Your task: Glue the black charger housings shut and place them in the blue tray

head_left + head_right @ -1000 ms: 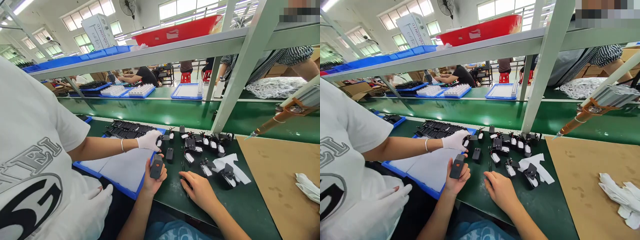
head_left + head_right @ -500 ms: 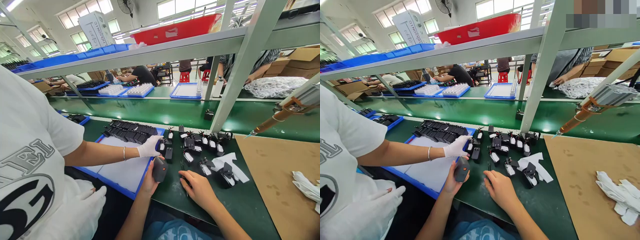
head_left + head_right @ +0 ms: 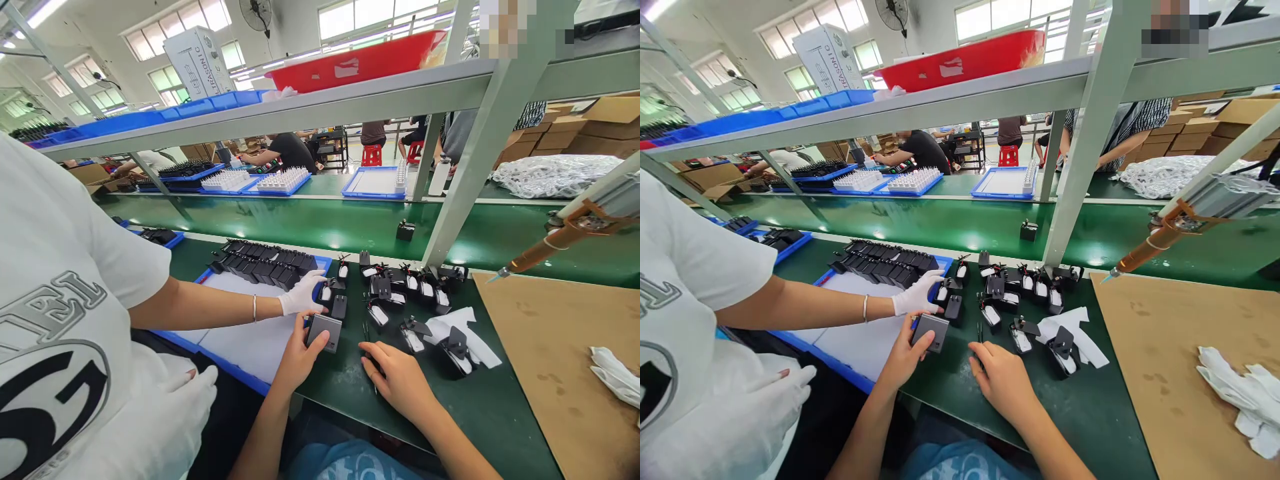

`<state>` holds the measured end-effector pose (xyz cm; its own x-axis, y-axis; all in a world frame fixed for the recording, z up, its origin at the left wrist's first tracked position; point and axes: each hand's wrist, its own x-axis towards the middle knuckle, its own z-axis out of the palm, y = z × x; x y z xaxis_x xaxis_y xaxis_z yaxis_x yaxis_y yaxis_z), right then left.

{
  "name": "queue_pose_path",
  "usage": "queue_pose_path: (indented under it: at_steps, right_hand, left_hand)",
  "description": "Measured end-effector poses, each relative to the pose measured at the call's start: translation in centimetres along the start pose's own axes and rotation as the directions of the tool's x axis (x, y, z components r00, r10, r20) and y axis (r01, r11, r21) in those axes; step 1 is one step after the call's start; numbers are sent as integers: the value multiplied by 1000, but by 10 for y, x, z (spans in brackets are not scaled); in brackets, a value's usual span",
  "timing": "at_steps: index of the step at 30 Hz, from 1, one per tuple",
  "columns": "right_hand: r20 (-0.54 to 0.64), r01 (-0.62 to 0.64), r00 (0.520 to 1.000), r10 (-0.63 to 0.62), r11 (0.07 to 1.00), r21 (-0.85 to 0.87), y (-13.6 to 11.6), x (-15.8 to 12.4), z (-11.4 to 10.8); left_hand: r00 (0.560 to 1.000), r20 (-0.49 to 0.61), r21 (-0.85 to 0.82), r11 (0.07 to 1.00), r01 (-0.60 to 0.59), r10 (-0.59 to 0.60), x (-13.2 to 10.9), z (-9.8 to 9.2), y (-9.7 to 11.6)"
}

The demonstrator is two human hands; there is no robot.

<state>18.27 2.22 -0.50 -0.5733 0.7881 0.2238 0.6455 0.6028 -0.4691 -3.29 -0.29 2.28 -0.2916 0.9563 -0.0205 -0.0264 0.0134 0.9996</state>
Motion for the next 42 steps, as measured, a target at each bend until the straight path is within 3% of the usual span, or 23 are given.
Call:
queue_pose_path:
  at_steps: [6,10,19,24,27,31,36,42]
  right_hand:
    - [-9,15,1000,-15,1000,8,-2,1,-1]
    - [-5,24,1000,-24,1000,13,-2,0,-1]
    - [-3,36,999,-36,999,11,-3,-1,1]
    - [21,31,999,-32,999,20,-5,0,1]
    - [28,38,999,-39,999,25,-5,-1,2]
    - [36,37,999,-39,998,40,-6,-1,3]
    - [44,48,998,-51,998,51,-9,-2,0]
    - [21,58,998,-59,997,49,-9,-2,0]
  left_hand:
    - [995,-9,463,882,-87,102,3,-16,11]
    - [988,11,634,763,-125,152,6,-22,11]
    - [975,57,811,559,-171,216,20,-37,17]
    - [932,49,864,453,-221,360,44,-47,33]
    - [923,100,947,249,-203,370,64,-48,41]
    - [981,78,997,-14,-76,179,100,-42,45]
    - [979,101,989,-122,-80,177,130,-30,40]
    - [960,115,980,-186,-68,257,130,-27,44]
